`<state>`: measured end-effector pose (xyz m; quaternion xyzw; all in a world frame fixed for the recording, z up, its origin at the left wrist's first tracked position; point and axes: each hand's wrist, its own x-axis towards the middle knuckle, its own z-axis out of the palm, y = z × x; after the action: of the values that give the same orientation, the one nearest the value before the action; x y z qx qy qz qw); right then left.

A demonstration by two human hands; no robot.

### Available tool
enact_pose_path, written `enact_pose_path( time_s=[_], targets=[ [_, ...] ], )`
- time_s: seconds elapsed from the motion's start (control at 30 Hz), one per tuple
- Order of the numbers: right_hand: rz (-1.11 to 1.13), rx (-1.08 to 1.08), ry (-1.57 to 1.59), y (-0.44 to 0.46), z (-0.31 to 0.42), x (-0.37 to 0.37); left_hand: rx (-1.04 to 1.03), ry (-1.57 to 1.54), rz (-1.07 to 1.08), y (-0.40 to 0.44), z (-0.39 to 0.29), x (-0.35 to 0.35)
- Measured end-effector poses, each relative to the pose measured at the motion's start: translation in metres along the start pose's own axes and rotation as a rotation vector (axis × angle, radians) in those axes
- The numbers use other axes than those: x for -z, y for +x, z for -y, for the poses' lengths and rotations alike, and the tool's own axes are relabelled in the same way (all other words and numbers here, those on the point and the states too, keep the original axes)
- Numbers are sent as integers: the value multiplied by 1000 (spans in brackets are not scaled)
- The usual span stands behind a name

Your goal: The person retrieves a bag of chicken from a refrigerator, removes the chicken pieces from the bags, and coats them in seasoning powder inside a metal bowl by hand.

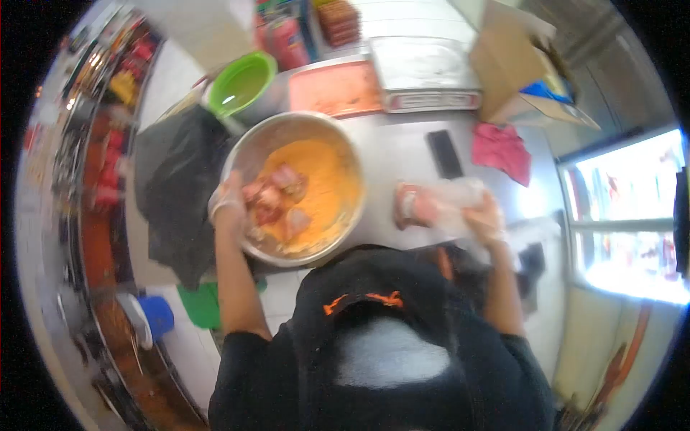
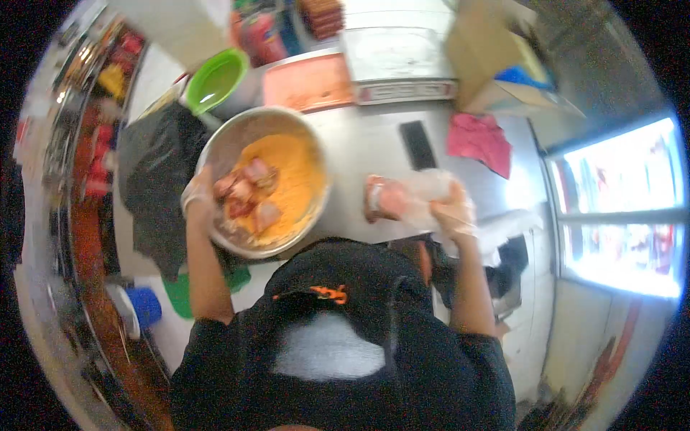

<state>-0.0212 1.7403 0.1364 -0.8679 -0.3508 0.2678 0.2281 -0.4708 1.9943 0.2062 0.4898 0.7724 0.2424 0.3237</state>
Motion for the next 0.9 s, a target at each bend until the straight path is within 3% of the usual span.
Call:
enact_pose_path(
  time_s=[0.1,0.17,0.2,0.3,0.37,0.47,0.57,0.7,0.77,0.83,0.9],
  targets=[
    [-150,142,-1,-19,25,-9,122,-289,87,-10,-8,-20],
    [-206,190,109,-26,33,2,72,-519,113,-1,14,-31],
    [-224,267,214,-27,36,11,58,-518,124,-6,12,-32],
    [-213,375,145,-13,32,59,38,-460,57,-16,3,-35],
    [-180,438,153,-1,34,99,-41,-280,-36,-22,-2,-38],
    [-272,568,32,51,-8,136,50,-445,-48,-46,-21,-42],
    [-251,614,-80,88,-6,185,-12,-446,-93,-47,-15,-51],
    [-207,563,-249,151,-9,218,-94,-568,-170,-47,-5,-62],
    [-333,380,-506,182,-21,217,-122,-556,-208,-61,-15,-64],
    [-366,352,-481,179,-25,220,-61,-234,-345,-84,-43,-64],
    [-471,361,-461,165,-21,217,-53,-225,-391,-79,-37,-64]
  ],
)
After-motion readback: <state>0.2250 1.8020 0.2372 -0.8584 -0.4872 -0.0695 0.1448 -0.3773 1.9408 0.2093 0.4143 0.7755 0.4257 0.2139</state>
